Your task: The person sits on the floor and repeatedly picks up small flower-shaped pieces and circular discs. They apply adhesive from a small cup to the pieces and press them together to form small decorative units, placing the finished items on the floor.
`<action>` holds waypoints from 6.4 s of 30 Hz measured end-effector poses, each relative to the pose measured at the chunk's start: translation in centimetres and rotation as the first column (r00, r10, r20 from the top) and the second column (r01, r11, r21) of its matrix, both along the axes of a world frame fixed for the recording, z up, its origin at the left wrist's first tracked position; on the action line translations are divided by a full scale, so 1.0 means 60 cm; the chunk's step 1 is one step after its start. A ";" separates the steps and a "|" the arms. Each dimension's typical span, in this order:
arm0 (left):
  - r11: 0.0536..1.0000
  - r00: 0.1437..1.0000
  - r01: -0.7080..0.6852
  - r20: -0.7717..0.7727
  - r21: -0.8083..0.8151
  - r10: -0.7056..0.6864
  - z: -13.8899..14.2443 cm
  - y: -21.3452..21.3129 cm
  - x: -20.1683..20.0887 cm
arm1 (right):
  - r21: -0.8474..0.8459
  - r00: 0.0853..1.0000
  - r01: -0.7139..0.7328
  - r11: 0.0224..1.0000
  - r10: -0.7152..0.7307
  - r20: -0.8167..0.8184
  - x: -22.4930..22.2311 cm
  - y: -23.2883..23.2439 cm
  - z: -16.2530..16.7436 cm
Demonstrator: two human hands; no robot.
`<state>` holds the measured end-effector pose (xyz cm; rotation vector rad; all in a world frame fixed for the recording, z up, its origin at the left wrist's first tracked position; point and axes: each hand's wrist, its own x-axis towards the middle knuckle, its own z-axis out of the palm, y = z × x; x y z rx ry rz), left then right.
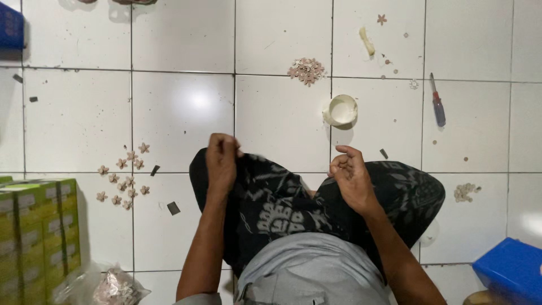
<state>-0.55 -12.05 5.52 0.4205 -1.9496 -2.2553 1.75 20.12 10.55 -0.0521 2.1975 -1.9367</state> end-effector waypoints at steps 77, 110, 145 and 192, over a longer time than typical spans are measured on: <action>0.981 0.959 0.138 0.229 0.136 -0.167 0.063 0.177 -0.028 | 0.873 0.904 0.108 0.476 0.318 -0.285 -0.210 0.115 -0.150; 0.981 0.936 0.144 0.302 0.131 -0.178 0.045 0.171 -0.042 | 0.795 0.899 0.136 0.591 0.263 -0.349 -0.224 0.128 -0.178; 0.893 0.957 0.256 0.033 0.371 -0.288 0.137 0.251 0.022 | 0.416 0.722 0.286 0.863 0.092 -0.686 -0.007 -0.014 0.115; 0.879 0.965 0.191 0.083 0.437 -0.250 0.131 0.267 0.016 | 0.469 0.629 0.351 0.811 0.168 -0.760 -0.005 -0.022 0.071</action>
